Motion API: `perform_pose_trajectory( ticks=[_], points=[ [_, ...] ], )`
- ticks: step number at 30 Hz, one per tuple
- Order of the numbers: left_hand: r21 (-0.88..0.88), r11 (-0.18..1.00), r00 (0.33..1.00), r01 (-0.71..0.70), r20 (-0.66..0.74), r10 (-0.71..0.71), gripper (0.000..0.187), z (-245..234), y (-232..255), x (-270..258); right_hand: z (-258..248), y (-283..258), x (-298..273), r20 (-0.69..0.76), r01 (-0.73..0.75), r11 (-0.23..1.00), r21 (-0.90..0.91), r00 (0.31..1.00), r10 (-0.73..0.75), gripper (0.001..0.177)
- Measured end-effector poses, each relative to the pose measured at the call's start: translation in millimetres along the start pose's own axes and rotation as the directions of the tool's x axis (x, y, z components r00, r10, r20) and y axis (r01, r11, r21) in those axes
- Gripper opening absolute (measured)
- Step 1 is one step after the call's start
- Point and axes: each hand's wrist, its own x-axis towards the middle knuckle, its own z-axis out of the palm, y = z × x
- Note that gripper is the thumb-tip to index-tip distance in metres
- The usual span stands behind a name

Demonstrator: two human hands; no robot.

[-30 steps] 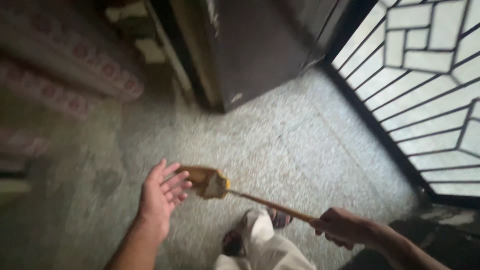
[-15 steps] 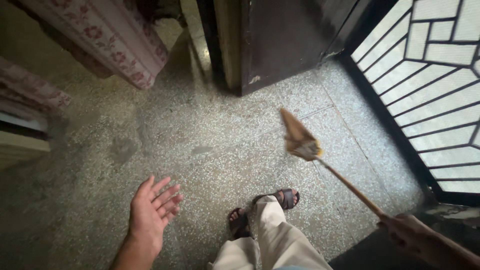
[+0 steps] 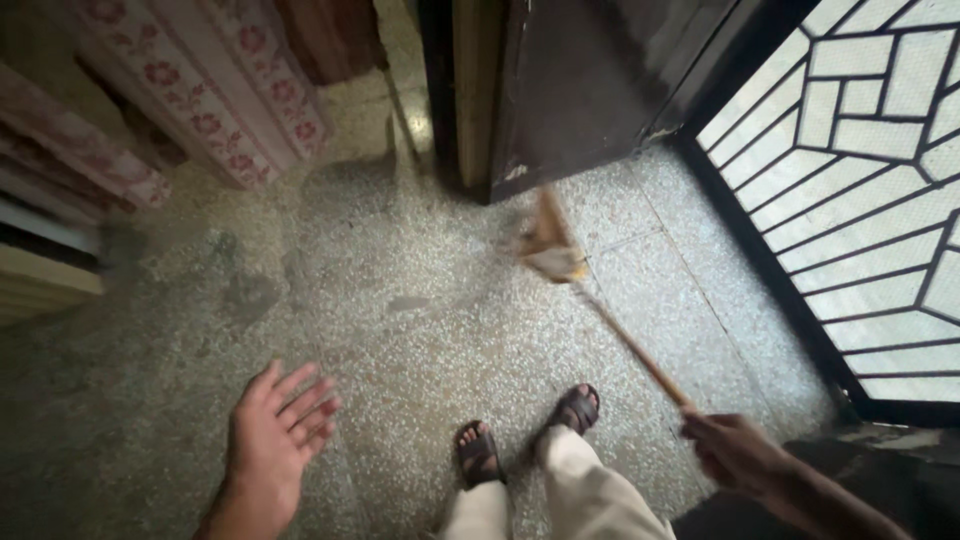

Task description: The person sweeps the floor near an entryway using a broom, moving debris between a door and a wall.

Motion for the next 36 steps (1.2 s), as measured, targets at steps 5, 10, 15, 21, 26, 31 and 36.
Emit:
perform_pose_trajectory(
  ticks=[5, 10, 15, 21, 26, 31, 36],
  points=[
    [0.018, 0.999, 0.998, -0.036, -0.056, 0.037, 0.064, -20.2, 18.6, -4.0, 91.3, -62.1, -36.5, 0.186, 0.074, 0.965, -0.253, 0.982, -0.026, 0.045],
    [0.002, 0.999, 0.997, -0.054, -0.059, 0.054, 0.064, -13.0, 20.7, -18.0, 164.6, -96.7, -62.3, 0.300, 0.210, 0.829, -0.519, 0.952, -0.053, 0.044],
    [0.000, 0.999, 0.996, -0.048, -0.072, 0.048, 0.065, 11.3, 1.0, -38.0, 164.9, -87.5, -58.4, 0.347, 0.190, 0.822, -0.537, 0.938, 0.010, 0.043],
    [-0.001, 1.000, 0.993, -0.006, -0.119, 0.006, 0.067, 37.5, -21.7, -56.9, 81.3, -47.9, -5.4, 0.205, 0.012, 0.874, -0.486, 0.973, 0.101, 0.048],
    [-0.010, 1.000, 0.992, -0.016, -0.129, 0.015, 0.068, 60.1, -35.7, -62.8, -66.7, 16.8, 62.5, 0.381, 0.112, 0.984, -0.135, 0.923, -0.053, 0.046],
    [-0.042, 0.998, 0.992, -0.037, -0.119, 0.032, 0.069, 84.7, -43.4, -65.4, -160.4, 22.0, 106.8, 0.153, 0.059, 0.985, -0.163, 0.988, -0.034, 0.051],
    [-0.076, 0.994, 0.993, -0.078, -0.089, 0.071, 0.068, 102.7, -54.6, -65.8, -167.5, -5.3, 93.8, -0.031, 0.031, 0.997, -0.064, 0.999, -0.033, 0.056]
  ],
)
